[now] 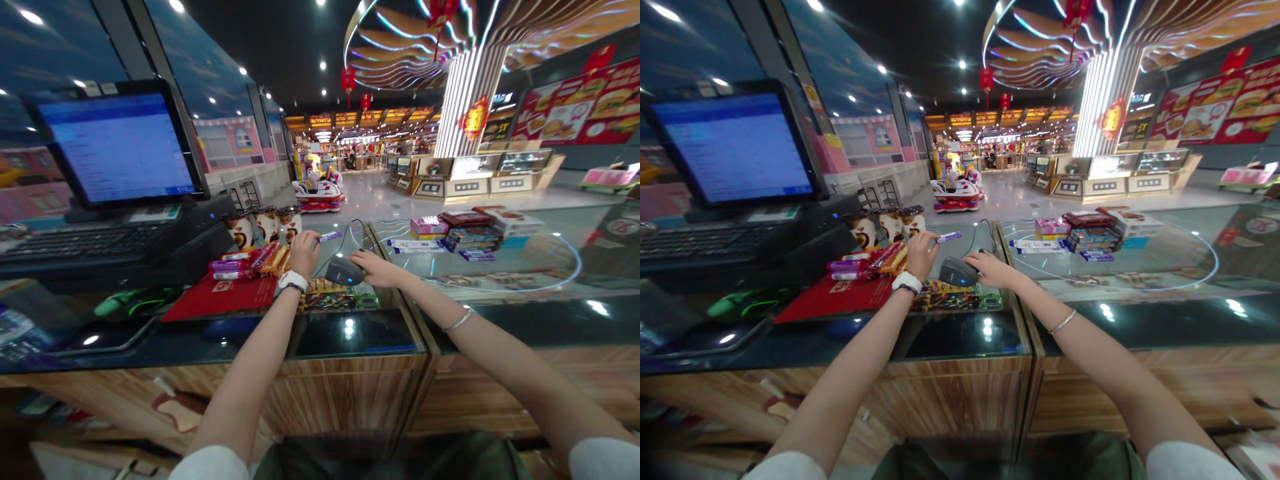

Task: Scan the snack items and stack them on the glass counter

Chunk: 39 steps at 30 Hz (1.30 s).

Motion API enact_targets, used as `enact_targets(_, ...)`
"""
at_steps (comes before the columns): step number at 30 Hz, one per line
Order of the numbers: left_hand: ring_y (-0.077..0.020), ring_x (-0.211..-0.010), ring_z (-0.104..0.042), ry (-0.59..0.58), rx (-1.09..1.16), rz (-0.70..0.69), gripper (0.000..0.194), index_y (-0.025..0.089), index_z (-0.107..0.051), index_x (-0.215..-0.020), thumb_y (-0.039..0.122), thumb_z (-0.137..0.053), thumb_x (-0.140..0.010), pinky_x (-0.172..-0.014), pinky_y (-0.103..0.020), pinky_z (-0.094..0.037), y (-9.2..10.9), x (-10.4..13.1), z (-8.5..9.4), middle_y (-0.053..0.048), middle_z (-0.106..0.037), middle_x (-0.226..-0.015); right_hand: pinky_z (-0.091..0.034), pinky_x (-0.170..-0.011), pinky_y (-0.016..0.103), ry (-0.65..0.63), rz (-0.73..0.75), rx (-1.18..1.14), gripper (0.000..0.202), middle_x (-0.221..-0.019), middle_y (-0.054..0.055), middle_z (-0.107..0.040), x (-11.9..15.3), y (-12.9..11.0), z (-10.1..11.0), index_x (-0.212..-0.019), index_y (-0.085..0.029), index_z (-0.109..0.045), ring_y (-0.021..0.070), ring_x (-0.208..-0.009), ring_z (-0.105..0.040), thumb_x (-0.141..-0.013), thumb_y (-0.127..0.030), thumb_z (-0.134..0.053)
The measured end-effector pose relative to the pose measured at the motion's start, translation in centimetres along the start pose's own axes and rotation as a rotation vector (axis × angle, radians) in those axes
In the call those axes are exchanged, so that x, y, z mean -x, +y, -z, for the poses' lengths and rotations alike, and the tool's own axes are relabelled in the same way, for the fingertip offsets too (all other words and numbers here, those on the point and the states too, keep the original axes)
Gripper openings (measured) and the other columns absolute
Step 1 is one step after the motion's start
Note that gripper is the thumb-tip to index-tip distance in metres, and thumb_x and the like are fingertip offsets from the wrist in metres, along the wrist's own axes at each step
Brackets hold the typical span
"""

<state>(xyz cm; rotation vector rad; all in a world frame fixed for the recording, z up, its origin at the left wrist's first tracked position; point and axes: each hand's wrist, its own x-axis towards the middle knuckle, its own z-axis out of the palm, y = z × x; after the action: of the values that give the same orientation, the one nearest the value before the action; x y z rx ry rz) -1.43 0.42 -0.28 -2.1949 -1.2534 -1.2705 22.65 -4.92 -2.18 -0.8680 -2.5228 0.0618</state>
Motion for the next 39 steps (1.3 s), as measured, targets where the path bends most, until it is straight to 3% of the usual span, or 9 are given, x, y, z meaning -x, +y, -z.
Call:
enact_targets(8, -0.0246, -0.105, -0.062, -0.025, 0.0, -0.015, 0.014, 0.023, -0.062, -0.093, 0.011, -0.058, -0.088, -0.097, -0.04, -0.044, 0.5, 0.1, 0.3, -0.007, -0.07, -0.103, -0.043, -0.105, 0.05, -0.057, 0.001, -0.004, 0.063, -0.127, 0.017, -0.059, -0.2, 0.6, -1.0, -0.136, -0.013, -0.053, 0.0296, -0.12, -0.057, -0.073, -0.006, -0.053)
enact_targets(14, -0.0246, -0.104, -0.063, -0.024, 0.02, -0.031, 0.013, 0.023, -0.063, -0.092, 0.011, -0.06, -0.088, -0.096, -0.04, -0.046, 0.6, 0.3, 0.5, -0.007, -0.07, -0.102, -0.035, -0.111, 0.057, -0.106, -0.05, -0.023, 0.064, -0.129, 0.015, -0.061, -0.4, 0.3, -1.6, -0.134, -0.017, -0.056, 0.0288, -0.122, -0.057, -0.071, -0.003, -0.052)
enact_targets(17, -0.0239, -0.102, -0.063, -0.013, 0.083, -0.015, 0.012, 0.022, -0.064, -0.092, 0.011, -0.062, -0.086, -0.095, -0.039, -0.046, 0.8, 0.3, 0.4, -0.006, -0.071, -0.101, -0.041, -0.108, 0.049, -0.009, -0.03, -0.111, 0.061, -0.125, 0.012, -0.063, -0.6, 0.4, -1.3, -0.124, -0.017, -0.061, 0.0252, -0.121, -0.058, -0.068, 0.001, -0.045)
enact_targets(21, -0.0201, -0.092, -0.065, -0.022, 0.232, 0.089, 0.01, 0.021, -0.064, -0.087, 0.012, -0.065, -0.083, -0.088, -0.033, -0.049, 1.6, 0.1, 0.2, -0.004, -0.071, -0.094, -0.044, -0.107, 0.044, 0.357, -0.108, -0.136, 0.045, -0.118, 0.011, -0.063, -0.6, 0.8, -0.3, -0.114, -0.019, -0.063, 0.0246, -0.117, -0.058, -0.075, -0.004, -0.047)
enact_targets(24, -0.0181, -0.087, -0.065, -0.031, 0.315, 0.139, 0.006, 0.02, -0.064, -0.086, 0.015, -0.066, -0.083, -0.084, -0.031, -0.049, 2.4, -0.1, 0.3, -0.003, -0.07, -0.093, -0.04, -0.111, 0.045, 0.545, -0.168, -0.122, 0.043, -0.127, 0.013, -0.06, -0.6, 1.0, 0.5, -0.124, -0.019, -0.06, 0.0265, -0.124, -0.054, -0.082, -0.016, -0.057)
enact_targets(29, -0.0182, -0.084, -0.065, -0.122, 0.354, 0.075, 0.006, 0.02, -0.065, -0.085, 0.016, -0.068, -0.083, -0.086, -0.032, -0.05, 4.3, -0.6, 1.2, -0.002, -0.07, -0.091, -0.043, -0.108, 0.042, 0.567, -0.242, -0.143, 0.05, -0.13, 0.01, -0.062, -0.9, 0.7, 1.9, -0.138, -0.026, -0.057, 0.0253, -0.121, -0.058, -0.089, -0.03, -0.063)
enact_targets(34, -0.0188, -0.086, -0.065, -0.118, 0.292, -0.01, 0.008, 0.021, -0.066, -0.087, 0.015, -0.07, -0.083, -0.102, -0.04, -0.044, 6.5, -1.6, 2.7, -0.001, -0.072, -0.091, -0.052, -0.091, 0.035, 0.49, -0.252, -0.177, 0.029, -0.106, 0.007, -0.073, -0.5, 0.0, 3.9, -0.117, -0.022, -0.071, 0.0211, -0.094, -0.067, -0.09, -0.03, -0.063)
enact_targets(39, -0.0202, -0.096, -0.065, -0.121, 0.325, -0.06, 0.011, 0.021, -0.066, -0.09, 0.013, -0.068, -0.083, -0.096, -0.037, -0.047, 9.3, -2.1, 3.0, -0.003, -0.072, -0.098, -0.052, -0.088, 0.035, 0.477, -0.243, -0.143, 0.024, -0.104, 0.006, -0.075, 1.9, -0.1, 6.1, -0.112, -0.024, -0.074, 0.0214, -0.093, -0.068, -0.09, -0.027, -0.065)
